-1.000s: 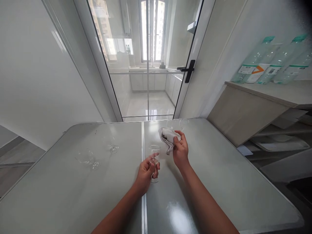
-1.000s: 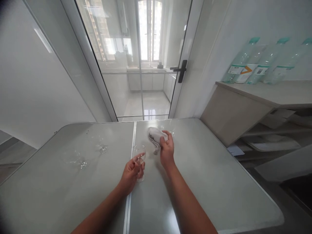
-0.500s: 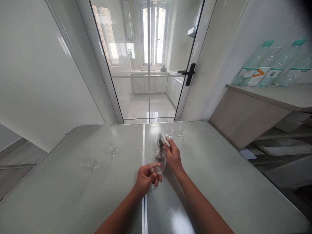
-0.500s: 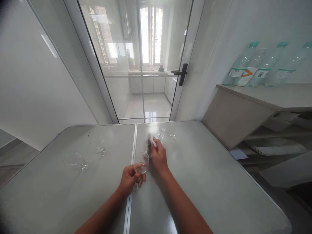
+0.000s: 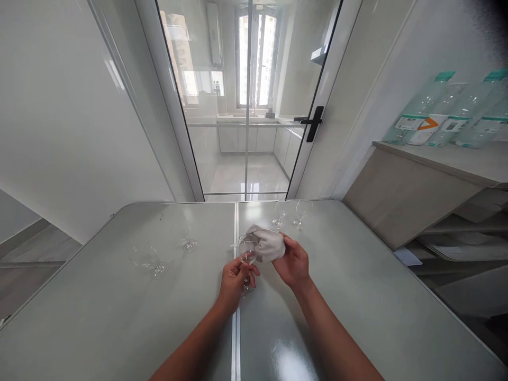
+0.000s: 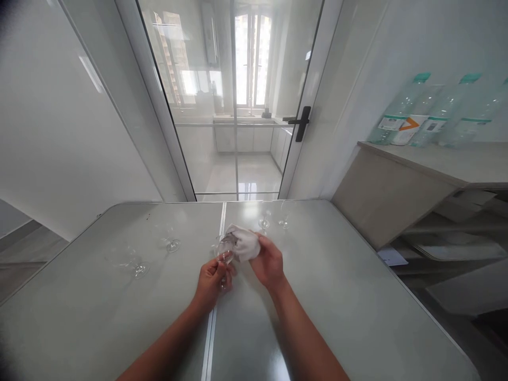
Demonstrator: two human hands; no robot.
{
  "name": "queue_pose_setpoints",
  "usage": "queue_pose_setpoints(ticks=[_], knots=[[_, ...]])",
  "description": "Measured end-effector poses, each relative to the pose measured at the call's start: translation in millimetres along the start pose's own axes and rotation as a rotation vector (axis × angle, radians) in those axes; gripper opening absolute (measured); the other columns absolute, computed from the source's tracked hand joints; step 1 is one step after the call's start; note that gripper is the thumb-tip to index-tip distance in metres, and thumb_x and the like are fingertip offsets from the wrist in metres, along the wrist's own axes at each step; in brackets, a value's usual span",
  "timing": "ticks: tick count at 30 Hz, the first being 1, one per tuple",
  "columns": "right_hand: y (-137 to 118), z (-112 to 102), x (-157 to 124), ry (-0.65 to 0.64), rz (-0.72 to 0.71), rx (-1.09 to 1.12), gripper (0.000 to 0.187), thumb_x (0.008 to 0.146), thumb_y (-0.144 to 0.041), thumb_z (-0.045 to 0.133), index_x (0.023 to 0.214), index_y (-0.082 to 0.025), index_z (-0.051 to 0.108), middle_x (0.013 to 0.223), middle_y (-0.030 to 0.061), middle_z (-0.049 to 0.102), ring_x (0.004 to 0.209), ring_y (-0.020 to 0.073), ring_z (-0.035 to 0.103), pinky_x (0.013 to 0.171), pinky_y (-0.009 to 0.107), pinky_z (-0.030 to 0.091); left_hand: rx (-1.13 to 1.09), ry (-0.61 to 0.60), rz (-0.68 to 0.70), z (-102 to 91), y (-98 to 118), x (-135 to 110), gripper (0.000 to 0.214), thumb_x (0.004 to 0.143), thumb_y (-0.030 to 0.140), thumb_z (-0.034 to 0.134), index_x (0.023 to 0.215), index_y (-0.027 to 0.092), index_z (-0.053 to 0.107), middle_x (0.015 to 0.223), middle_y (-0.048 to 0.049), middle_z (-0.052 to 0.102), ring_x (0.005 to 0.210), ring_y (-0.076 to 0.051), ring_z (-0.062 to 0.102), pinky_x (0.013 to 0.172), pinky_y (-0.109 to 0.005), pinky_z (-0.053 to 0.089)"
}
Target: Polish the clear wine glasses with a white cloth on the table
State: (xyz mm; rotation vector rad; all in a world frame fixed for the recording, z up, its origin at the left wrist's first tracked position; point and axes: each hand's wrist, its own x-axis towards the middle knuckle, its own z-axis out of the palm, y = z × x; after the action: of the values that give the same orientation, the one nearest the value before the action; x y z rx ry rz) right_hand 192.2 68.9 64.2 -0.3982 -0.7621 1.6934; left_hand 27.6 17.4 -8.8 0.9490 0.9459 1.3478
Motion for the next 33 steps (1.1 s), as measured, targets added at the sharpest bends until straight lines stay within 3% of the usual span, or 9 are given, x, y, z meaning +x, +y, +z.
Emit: queue_pose_setpoints(ticks=[7,10,13,16,20,22,25,30,33], knots=[[25.9,1.2,-2.0,-0.014,-0.016,-0.264,0.031,0.076,-0.025,0.082,0.104,-0.022,0.071,0.095,0.0022,0.072,0.079,0.0176,0.062,0.071,0.026,0.05,0.003,-0.126,0.009,2.5,0.8,-2.7,0.066,0.085,0.063,0.068,0.123,0.01,0.067,0.063,-0.002,0.063,0.043,-0.008,0.05,0.044,-0.02,0.032],[39.0,2.8,-6.2,-0.119,0.151,-0.224,0.028,0.086,-0.042,0.071,0.104,-0.021,0.068,0.079,0.0023,0.07,0.06,0.017,0.061,0.055,0.028,0.049,0.004,-0.113,0.047,3.6,-0.6,-2.1,0.057,0.087,0.06,0.067,0.116,0.011,0.069,0.062,-0.0011,0.062,0.043,-0.008,0.05,0.045,-0.02,0.033],[42.3,-1.4,-8.1,-0.233,0.268,-0.18,0.034,0.086,-0.05,0.066,0.102,-0.02,0.065,0.067,0.0006,0.066,0.042,0.0157,0.053,0.043,0.029,0.045,-0.005,-0.158,0.033,2.7,-4.0,-2.3,0.052,0.088,0.062,0.066,0.092,0.01,0.07,0.058,-0.0023,0.061,0.044,-0.008,0.051,0.047,-0.02,0.034],[34.3,-5.5,-8.2,-0.249,0.243,-0.158,0.041,0.072,-0.042,0.079,0.101,-0.017,0.066,0.079,0.0038,0.07,0.05,0.0144,0.058,0.048,0.027,0.048,-0.113,-0.316,-0.122,1.2,-6.1,-6.6,0.057,0.087,0.069,0.06,0.077,0.013,0.062,0.049,-0.0011,0.056,0.038,-0.008,0.045,0.043,-0.02,0.031],[20.2,-0.7,-8.8,-0.323,0.266,-0.129,0.06,0.052,-0.042,0.09,0.101,-0.015,0.068,0.097,0.009,0.07,0.072,0.0191,0.063,0.061,0.028,0.052,-0.224,-0.491,-0.404,-1.0,-6.3,-13.3,0.059,0.083,0.076,0.057,0.089,0.018,0.059,0.046,0.0033,0.05,0.032,-0.008,0.034,0.036,-0.021,0.024],[17.3,4.9,-8.4,-0.327,0.262,-0.129,0.059,0.045,-0.04,0.094,0.094,-0.016,0.069,0.091,0.0069,0.067,0.075,0.0199,0.062,0.064,0.028,0.051,-0.102,-0.445,-0.372,-0.8,-6.8,-14.1,0.059,0.083,0.077,0.056,0.085,0.018,0.059,0.046,0.0033,0.047,0.034,-0.009,0.033,0.038,-0.022,0.024],[19.7,12.4,-6.5,-0.238,0.206,-0.23,0.05,0.05,-0.033,0.091,0.091,-0.019,0.067,0.087,0.0048,0.066,0.076,0.0199,0.059,0.065,0.029,0.05,0.107,-0.236,-0.16,1.7,-6.3,-12.7,0.054,0.086,0.07,0.057,0.073,0.018,0.058,0.052,0.0004,0.05,0.044,-0.011,0.039,0.046,-0.024,0.029],[33.4,16.8,-6.3,0.11,-0.105,-0.659,0.029,0.062,-0.018,0.08,0.088,-0.021,0.066,0.078,-0.0015,0.063,0.071,0.0164,0.054,0.064,0.026,0.044,0.563,0.103,0.182,4.6,3.7,-10.5,0.02,0.081,0.037,0.071,0.075,0.021,0.062,0.066,-0.0023,0.059,0.061,-0.017,0.048,0.06,-0.027,0.033],[35.4,11.8,-6.3,0.124,-0.161,-0.707,0.016,0.068,-0.019,0.075,0.082,-0.021,0.068,0.077,-0.001,0.063,0.069,0.0156,0.051,0.063,0.027,0.042,0.628,0.085,0.217,6.6,9.0,-11.1,0.02,0.081,0.033,0.071,0.071,0.021,0.058,0.063,-0.0008,0.056,0.058,-0.016,0.046,0.06,-0.027,0.032]])
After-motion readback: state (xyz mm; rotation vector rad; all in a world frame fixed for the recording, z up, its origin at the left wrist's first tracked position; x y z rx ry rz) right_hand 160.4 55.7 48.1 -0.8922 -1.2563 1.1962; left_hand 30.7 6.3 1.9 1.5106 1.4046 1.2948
